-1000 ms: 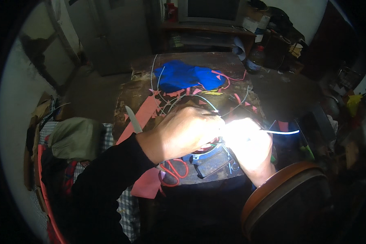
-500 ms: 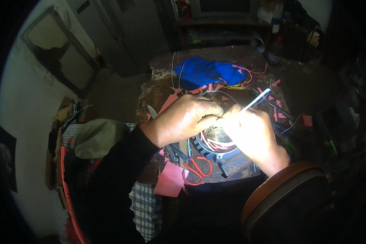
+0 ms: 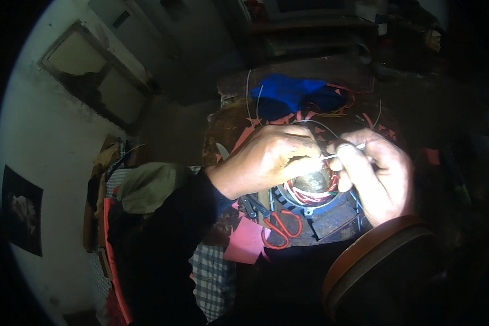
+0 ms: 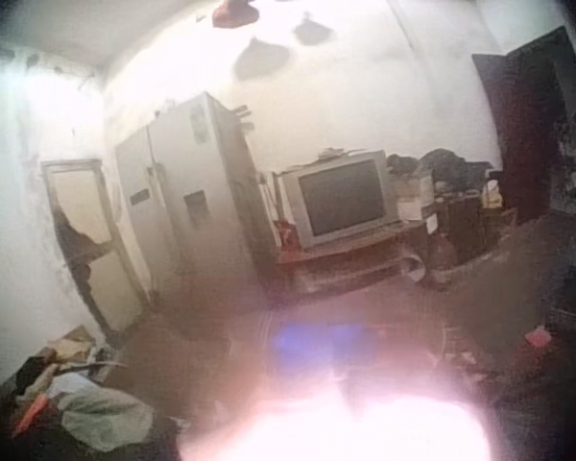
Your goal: The person works on a circular electrical component, likely a motor stator, by stripping wire insulation and twisting connections. They use a knife and pliers to prepare and join wires, then move the component to another table.
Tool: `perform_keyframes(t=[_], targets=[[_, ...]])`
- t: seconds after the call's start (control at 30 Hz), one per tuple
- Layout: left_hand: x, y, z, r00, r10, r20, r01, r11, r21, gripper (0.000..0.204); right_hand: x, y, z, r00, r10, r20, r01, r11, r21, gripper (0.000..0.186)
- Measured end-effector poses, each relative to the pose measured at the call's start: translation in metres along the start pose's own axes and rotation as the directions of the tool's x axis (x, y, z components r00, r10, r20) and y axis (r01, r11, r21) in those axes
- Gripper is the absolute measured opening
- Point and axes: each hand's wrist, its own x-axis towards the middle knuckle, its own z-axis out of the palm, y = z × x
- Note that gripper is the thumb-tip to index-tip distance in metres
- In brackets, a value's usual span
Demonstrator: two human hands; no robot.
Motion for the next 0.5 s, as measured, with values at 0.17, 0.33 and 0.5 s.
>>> perform_keyframes(t=[0.17, 0.33, 0.5], targets=[[0.006, -0.016, 0.009, 0.997, -0.034, 0.068, 0.028, 0.996, 0.09, 0.018, 0.002, 0.002, -0.006, 0.966, -0.259, 0.017, 0.25, 0.907, -0.338, 0.019], [0.004, -0.027, 0.009, 0.973, -0.142, 0.183, 0.095, 0.965, 0.245, 0.017, -0.001, 0.005, -0.013, 0.972, -0.235, -0.005, 0.223, 0.928, -0.298, 0.021], [0.004, -0.027, 0.002, 0.956, -0.204, 0.212, 0.17, 0.971, 0.168, 0.018, 0.0, 0.007, -0.018, 0.965, -0.255, -0.056, 0.228, 0.927, -0.299, 0.023]])
